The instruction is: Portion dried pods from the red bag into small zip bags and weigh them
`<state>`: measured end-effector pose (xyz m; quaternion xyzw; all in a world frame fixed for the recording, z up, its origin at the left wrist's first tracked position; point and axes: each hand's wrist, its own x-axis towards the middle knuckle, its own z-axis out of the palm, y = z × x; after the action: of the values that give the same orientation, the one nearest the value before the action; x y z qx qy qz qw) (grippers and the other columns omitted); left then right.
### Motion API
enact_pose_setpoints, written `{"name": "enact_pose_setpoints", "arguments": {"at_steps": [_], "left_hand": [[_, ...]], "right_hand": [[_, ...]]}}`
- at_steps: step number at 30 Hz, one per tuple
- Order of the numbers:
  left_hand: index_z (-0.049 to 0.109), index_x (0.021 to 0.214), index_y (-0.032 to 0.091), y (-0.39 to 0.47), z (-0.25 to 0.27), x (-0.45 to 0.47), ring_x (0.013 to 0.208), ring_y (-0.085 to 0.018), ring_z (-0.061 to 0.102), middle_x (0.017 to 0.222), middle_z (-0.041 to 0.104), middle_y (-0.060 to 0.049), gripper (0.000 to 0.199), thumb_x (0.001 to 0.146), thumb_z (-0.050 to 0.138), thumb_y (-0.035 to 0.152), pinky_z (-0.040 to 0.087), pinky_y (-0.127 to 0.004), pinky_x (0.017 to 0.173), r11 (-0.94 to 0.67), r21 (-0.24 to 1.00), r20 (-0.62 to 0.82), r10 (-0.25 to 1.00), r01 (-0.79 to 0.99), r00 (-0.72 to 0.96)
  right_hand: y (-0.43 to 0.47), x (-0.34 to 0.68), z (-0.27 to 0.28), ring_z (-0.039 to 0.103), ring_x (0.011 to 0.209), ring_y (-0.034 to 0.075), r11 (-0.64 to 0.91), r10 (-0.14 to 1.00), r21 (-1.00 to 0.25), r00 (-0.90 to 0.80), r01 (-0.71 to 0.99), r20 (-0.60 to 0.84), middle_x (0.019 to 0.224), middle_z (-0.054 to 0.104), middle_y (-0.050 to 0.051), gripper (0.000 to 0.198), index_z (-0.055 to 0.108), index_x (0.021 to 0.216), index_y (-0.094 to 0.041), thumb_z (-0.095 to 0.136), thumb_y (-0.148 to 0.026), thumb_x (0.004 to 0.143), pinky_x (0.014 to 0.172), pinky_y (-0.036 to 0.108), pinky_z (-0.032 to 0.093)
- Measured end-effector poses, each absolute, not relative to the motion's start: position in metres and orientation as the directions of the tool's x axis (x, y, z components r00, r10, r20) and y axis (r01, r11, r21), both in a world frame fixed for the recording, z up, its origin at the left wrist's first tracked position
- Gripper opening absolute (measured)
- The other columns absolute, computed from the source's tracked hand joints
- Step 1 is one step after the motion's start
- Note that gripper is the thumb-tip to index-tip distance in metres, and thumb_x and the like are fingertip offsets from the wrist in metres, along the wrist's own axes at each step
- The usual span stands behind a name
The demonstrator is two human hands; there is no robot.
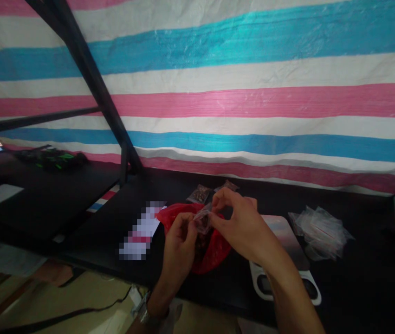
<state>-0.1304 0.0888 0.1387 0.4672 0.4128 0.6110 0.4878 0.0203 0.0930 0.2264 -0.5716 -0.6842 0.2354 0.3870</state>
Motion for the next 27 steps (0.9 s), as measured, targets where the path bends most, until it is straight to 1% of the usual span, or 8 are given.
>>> {"name": "enact_pose_setpoints", "arguments": {"at_steps": [6, 10, 12, 15, 20, 23, 25, 27], "left_hand": [[0.062, 0.081, 0.021, 0.091, 0.144, -0.141, 0.063, -0.014, 0.056, 0.071, 0.061, 0.001, 0.032, 0.094, 0.070, 0.049, 0.048, -0.024, 0.059, -0.322, 0.930, 0.286, 0.937, -0.179, -0.200], [0.058, 0.079, 0.021, 0.093, 0.142, -0.148, 0.059, -0.012, 0.051, 0.068, 0.055, 0.004, 0.033, 0.095, 0.067, 0.048, 0.044, -0.023, 0.056, -0.297, 0.937, 0.269, 0.949, -0.182, -0.165], [0.058, 0.080, 0.021, 0.095, 0.137, -0.150, 0.061, -0.013, 0.052, 0.070, 0.056, 0.003, 0.030, 0.097, 0.065, 0.044, 0.045, -0.023, 0.058, -0.299, 0.941, 0.273, 0.948, -0.161, -0.167], [0.060, 0.087, 0.021, 0.096, 0.129, -0.152, 0.072, -0.015, 0.059, 0.081, 0.062, 0.001, 0.017, 0.099, 0.061, 0.033, 0.050, -0.026, 0.067, -0.376, 0.925, 0.355, 0.904, -0.049, -0.238], [0.060, 0.102, 0.023, 0.093, 0.124, -0.161, 0.094, -0.019, 0.063, 0.102, 0.064, -0.004, 0.004, 0.099, 0.057, 0.020, 0.051, -0.034, 0.085, -0.517, 0.800, 0.600, 0.664, 0.304, -0.447], [0.057, 0.116, 0.022, 0.093, 0.122, -0.167, 0.109, -0.027, 0.058, 0.118, 0.060, -0.009, 0.033, 0.086, 0.070, 0.019, 0.048, -0.043, 0.093, -0.387, 0.732, 0.674, 0.533, 0.561, -0.511], [0.055, 0.125, 0.020, 0.096, 0.119, -0.168, 0.111, -0.029, 0.057, 0.124, 0.057, -0.012, 0.049, 0.081, 0.073, 0.020, 0.049, -0.046, 0.093, -0.312, 0.746, 0.637, 0.593, 0.589, -0.493], [0.054, 0.128, 0.021, 0.099, 0.114, -0.169, 0.103, -0.026, 0.060, 0.124, 0.057, -0.012, 0.047, 0.084, 0.070, 0.020, 0.052, -0.043, 0.088, -0.298, 0.821, 0.531, 0.711, 0.487, -0.461]], "right_hand": [[0.101, 0.021, 0.211, 0.073, 0.114, 0.032, 0.134, 0.975, -0.758, 0.053, 0.639, 0.218, 0.115, 0.080, 0.008, 0.035, 0.073, 0.117, -0.027, 0.066, -0.048, 0.090, 0.109, 0.054, 0.045], [0.113, 0.022, 0.193, 0.077, 0.106, 0.031, 0.094, 0.994, -0.834, -0.005, 0.543, 0.109, 0.111, 0.082, 0.010, 0.046, 0.069, 0.132, -0.024, 0.061, -0.049, 0.094, 0.102, 0.052, 0.052], [0.117, 0.023, 0.191, 0.078, 0.101, 0.030, 0.130, 0.991, -0.860, -0.037, 0.494, 0.128, 0.106, 0.083, 0.008, 0.044, 0.070, 0.130, -0.025, 0.063, -0.048, 0.093, 0.099, 0.050, 0.054], [0.118, 0.023, 0.194, 0.077, 0.107, 0.030, 0.185, 0.976, -0.838, 0.003, 0.513, 0.217, 0.102, 0.084, 0.005, 0.035, 0.075, 0.119, -0.026, 0.071, -0.043, 0.088, 0.108, 0.052, 0.049], [0.115, 0.009, 0.202, 0.075, 0.111, 0.031, 0.189, 0.936, -0.777, 0.129, 0.600, 0.327, 0.101, 0.083, 0.003, 0.023, 0.079, 0.106, -0.029, 0.078, -0.030, 0.083, 0.112, 0.055, 0.042], [0.113, -0.005, 0.202, 0.074, 0.110, 0.032, 0.179, 0.918, -0.703, 0.141, 0.688, 0.372, 0.103, 0.084, 0.002, 0.017, 0.080, 0.098, -0.030, 0.081, -0.025, 0.082, 0.110, 0.059, 0.037], [0.112, -0.011, 0.201, 0.073, 0.112, 0.033, 0.195, 0.909, -0.653, 0.116, 0.732, 0.401, 0.104, 0.084, 0.002, 0.016, 0.080, 0.097, -0.030, 0.083, -0.023, 0.083, 0.108, 0.059, 0.035], [0.111, -0.015, 0.200, 0.071, 0.115, 0.033, 0.221, 0.901, -0.613, 0.082, 0.758, 0.426, 0.105, 0.084, 0.002, 0.016, 0.080, 0.097, -0.031, 0.083, -0.023, 0.084, 0.106, 0.057, 0.034]]}}
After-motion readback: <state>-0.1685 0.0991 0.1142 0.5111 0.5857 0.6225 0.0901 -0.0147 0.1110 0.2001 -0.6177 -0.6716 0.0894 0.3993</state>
